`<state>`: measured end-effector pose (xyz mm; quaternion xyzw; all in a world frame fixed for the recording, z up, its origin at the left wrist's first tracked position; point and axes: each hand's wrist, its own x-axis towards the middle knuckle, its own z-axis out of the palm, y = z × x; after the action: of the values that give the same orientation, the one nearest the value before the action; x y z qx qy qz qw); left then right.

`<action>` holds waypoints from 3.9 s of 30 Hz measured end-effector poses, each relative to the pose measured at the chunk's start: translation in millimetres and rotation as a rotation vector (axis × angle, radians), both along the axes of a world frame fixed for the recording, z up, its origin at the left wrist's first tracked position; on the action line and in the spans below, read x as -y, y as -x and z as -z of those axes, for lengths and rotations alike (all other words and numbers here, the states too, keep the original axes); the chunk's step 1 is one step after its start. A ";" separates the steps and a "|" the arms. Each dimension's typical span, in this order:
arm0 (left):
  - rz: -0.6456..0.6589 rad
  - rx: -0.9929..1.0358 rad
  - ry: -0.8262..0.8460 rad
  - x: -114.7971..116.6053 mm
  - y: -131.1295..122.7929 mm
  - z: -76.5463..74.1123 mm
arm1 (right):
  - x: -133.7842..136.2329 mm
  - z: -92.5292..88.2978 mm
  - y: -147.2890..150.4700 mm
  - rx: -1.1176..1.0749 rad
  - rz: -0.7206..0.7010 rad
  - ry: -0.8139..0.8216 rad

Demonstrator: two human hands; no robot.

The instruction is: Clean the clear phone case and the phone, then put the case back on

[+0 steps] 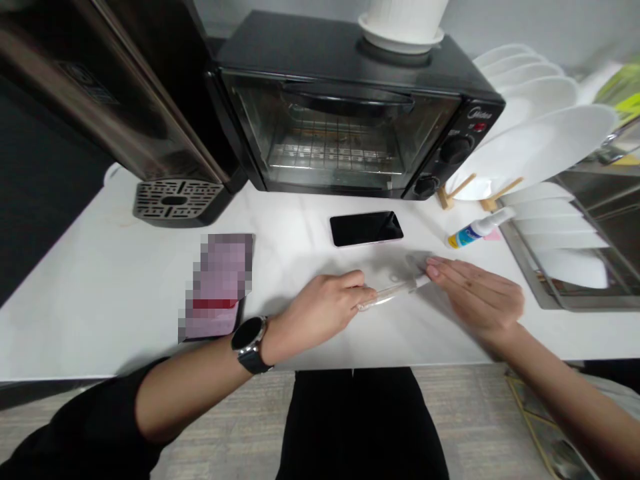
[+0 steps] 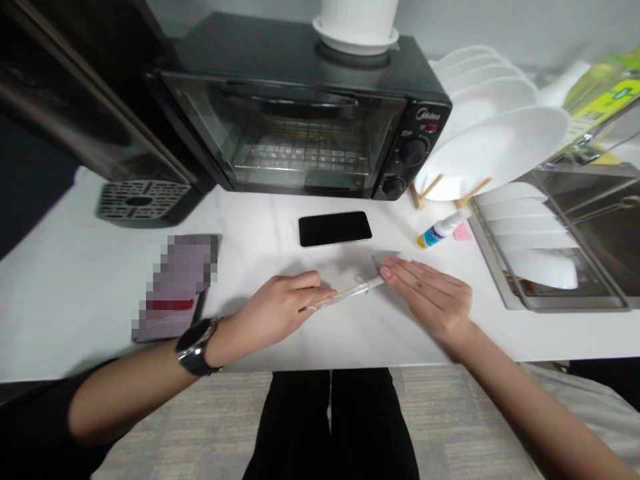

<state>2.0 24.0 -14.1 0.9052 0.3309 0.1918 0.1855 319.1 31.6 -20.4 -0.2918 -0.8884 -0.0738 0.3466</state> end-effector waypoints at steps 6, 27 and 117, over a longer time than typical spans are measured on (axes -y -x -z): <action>-0.015 -0.026 -0.121 -1.1 1.8 4.0 | 22.2 -6.5 86.1 0.096 -0.221 -0.065; -0.001 0.013 -0.155 -4.9 3.4 4.4 | 15.0 -8.2 75.6 0.103 -0.177 -0.024; 0.115 0.961 1.551 5.6 -34.8 3.3 | -71.3 -18.7 70.6 -0.282 -0.080 0.671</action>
<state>36.8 18.4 -17.4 0.3647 0.2086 0.2623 0.8687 248.5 102.8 -1.6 -0.3616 -0.8174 0.2764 0.3531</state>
